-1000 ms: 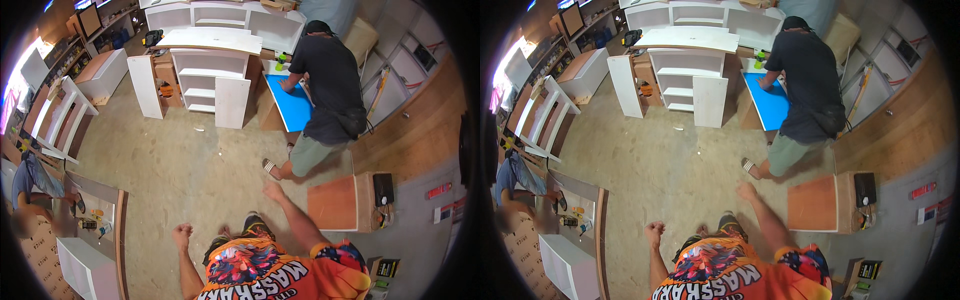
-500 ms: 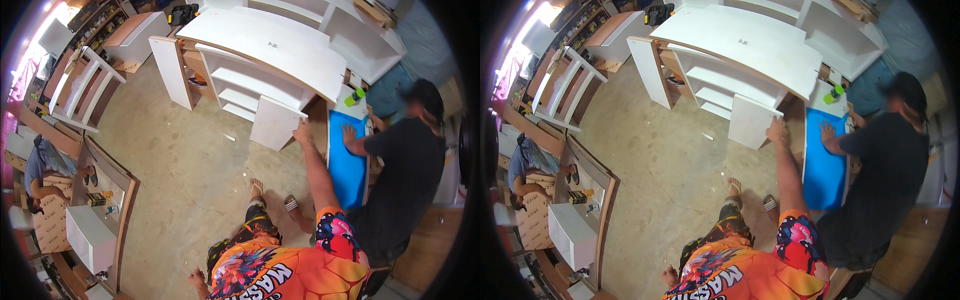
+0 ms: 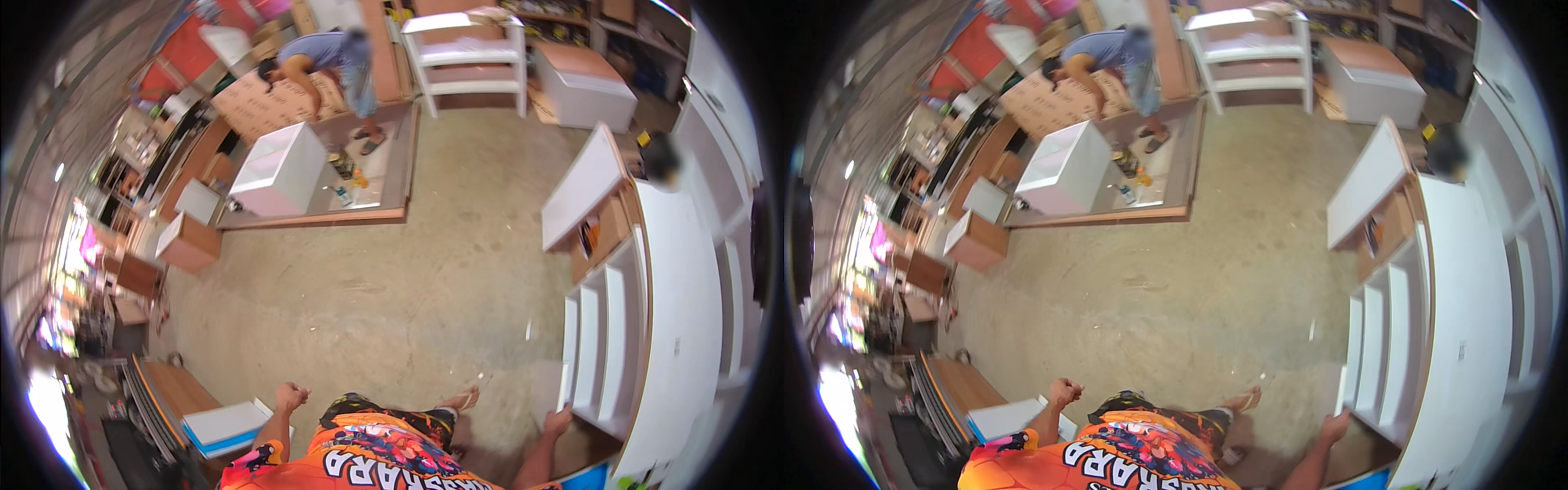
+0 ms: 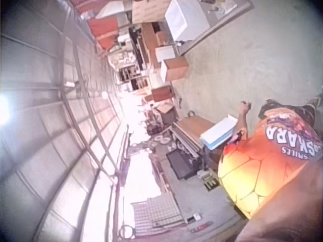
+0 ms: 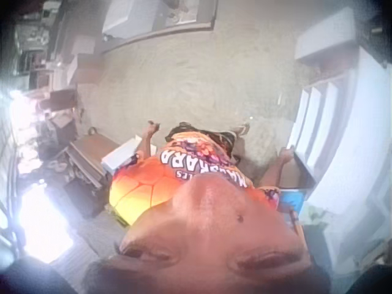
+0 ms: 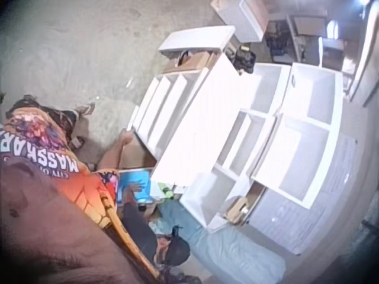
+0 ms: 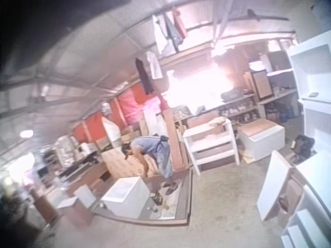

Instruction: The person feeds white rectangular panels into an edge banding machine to apply adhesive tape to the edges. They handle the panels one at a time, inspecting the edges after processing, and then place the finished pieces onto a nearby furniture frame.

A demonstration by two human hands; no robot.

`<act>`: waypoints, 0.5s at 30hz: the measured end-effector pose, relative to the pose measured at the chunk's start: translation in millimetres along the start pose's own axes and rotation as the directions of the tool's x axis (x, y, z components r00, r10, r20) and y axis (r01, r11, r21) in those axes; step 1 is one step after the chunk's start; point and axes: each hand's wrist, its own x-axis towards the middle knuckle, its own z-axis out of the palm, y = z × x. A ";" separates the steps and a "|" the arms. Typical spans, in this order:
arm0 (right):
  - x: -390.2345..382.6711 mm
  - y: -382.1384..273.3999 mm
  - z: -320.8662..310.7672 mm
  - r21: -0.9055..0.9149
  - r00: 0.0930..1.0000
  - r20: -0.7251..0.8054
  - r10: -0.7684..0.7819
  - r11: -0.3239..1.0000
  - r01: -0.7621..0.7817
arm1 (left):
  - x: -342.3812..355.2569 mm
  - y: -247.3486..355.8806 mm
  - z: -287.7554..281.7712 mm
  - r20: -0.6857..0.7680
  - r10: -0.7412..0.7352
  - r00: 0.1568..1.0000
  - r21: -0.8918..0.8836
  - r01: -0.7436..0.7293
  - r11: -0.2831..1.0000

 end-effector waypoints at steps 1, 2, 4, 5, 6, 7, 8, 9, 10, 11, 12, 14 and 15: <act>2.9 -11.5 23.4 -0.075 0.997 0.006 -0.079 0.994 0.079 | -2.7 -26.8 5.0 0.042 -0.073 0.996 -0.016 0.074 0.997; -8.9 -29.6 31.9 -0.109 0.980 -0.022 -0.199 0.975 0.196 | -8.5 -57.2 8.1 0.057 -0.134 0.989 -0.057 0.138 0.989; -24.7 -61.6 41.6 -0.156 0.969 0.134 -0.208 0.961 0.228 | -9.7 -115.8 7.1 0.084 -0.223 0.971 -0.138 0.233 0.963; -50.0 -93.8 37.4 -0.179 0.960 0.208 -0.187 0.958 0.225 | -13.5 -152.0 6.7 0.072 -0.300 0.951 -0.239 0.308 0.921; -46.8 -106.8 47.1 -0.201 0.972 0.165 -0.165 0.960 0.197 | -11.1 -165.6 19.5 0.100 -0.348 0.932 -0.331 0.361 0.872; -63.0 -122.6 53.9 -0.228 0.977 0.160 -0.143 0.957 0.177 | -15.1 -211.1 20.1 0.062 -0.346 0.936 -0.202 0.351 0.914; -79.7 -146.4 61.1 -0.244 0.949 0.221 -0.223 0.930 0.276 | -12.8 -248.2 20.4 0.014 -0.328 0.945 -0.060 0.328 0.943; -93.0 -172.6 70.5 -0.253 0.921 0.256 -0.294 0.899 0.358 | -16.0 -263.9 28.8 -0.011 -0.305 0.952 0.063 0.305 0.950; -109.6 -195.1 77.7 -0.301 0.883 0.306 -0.355 0.844 0.443 | -23.8 -278.5 35.5 -0.026 -0.273 0.962 0.192 0.273 0.943; -130.5 -222.9 84.7 -0.341 0.837 0.365 -0.408 0.778 0.528 | -27.3 -300.4 42.4 0.044 -0.320 0.946 0.074 0.317 0.946; -143.9 -259.9 92.8 -0.366 0.788 0.407 -0.462 0.707 0.604 | -20.1 -318.4 49.7 0.145 -0.191 0.971 0.137 0.171 0.976; -190.3 -329.4 103.8 -0.279 0.618 0.514 -0.594 0.566 0.776 | 0.0 -327.5 62.1 0.194 -0.479 0.856 -0.500 0.506 0.703; -231.8 -370.1 109.7 -0.213 0.511 0.570 -0.644 0.484 0.849 | 16.1 -331.7 62.6 0.249 -0.499 0.830 -0.580 0.540 0.609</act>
